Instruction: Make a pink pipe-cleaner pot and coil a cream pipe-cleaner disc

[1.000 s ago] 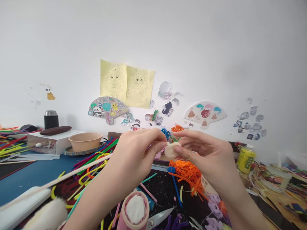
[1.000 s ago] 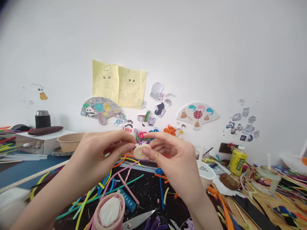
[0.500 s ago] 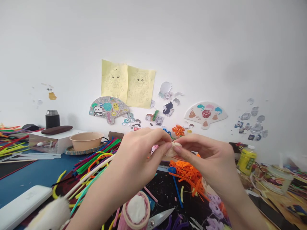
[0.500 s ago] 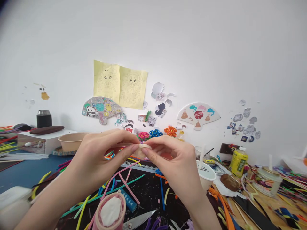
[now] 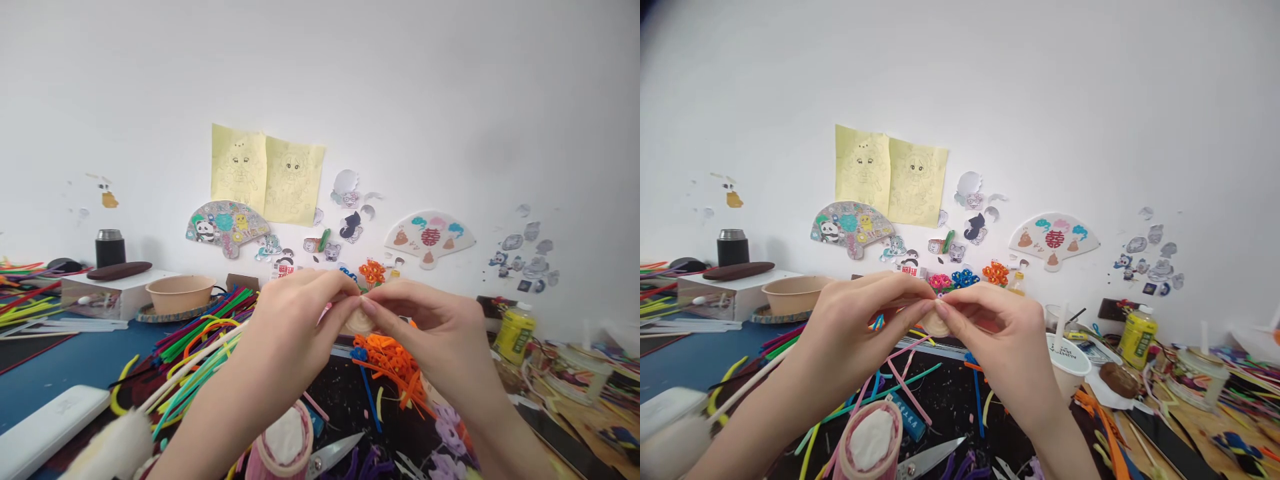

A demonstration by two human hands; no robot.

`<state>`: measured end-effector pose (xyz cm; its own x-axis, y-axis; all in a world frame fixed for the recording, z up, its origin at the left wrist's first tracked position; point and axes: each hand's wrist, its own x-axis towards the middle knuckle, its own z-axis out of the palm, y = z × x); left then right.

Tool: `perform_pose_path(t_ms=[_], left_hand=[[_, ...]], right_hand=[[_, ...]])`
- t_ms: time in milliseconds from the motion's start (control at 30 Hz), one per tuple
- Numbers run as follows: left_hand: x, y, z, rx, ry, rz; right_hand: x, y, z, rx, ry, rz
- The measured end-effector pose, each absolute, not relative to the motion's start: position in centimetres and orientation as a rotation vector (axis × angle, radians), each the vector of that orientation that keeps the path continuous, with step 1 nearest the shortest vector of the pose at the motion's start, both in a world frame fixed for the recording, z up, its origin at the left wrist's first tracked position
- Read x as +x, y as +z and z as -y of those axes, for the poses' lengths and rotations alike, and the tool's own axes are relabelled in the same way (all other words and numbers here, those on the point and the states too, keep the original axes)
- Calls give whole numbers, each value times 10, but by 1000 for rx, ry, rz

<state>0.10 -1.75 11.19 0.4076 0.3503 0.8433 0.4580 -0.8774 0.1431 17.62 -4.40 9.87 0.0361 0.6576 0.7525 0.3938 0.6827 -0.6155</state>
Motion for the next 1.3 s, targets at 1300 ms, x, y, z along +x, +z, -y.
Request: perform_pose_path(t_ms=[1300], left_hand=[[-34,121,56,-2182,-2844,752]], right_hand=[[191,102,45,-789,459,1564]])
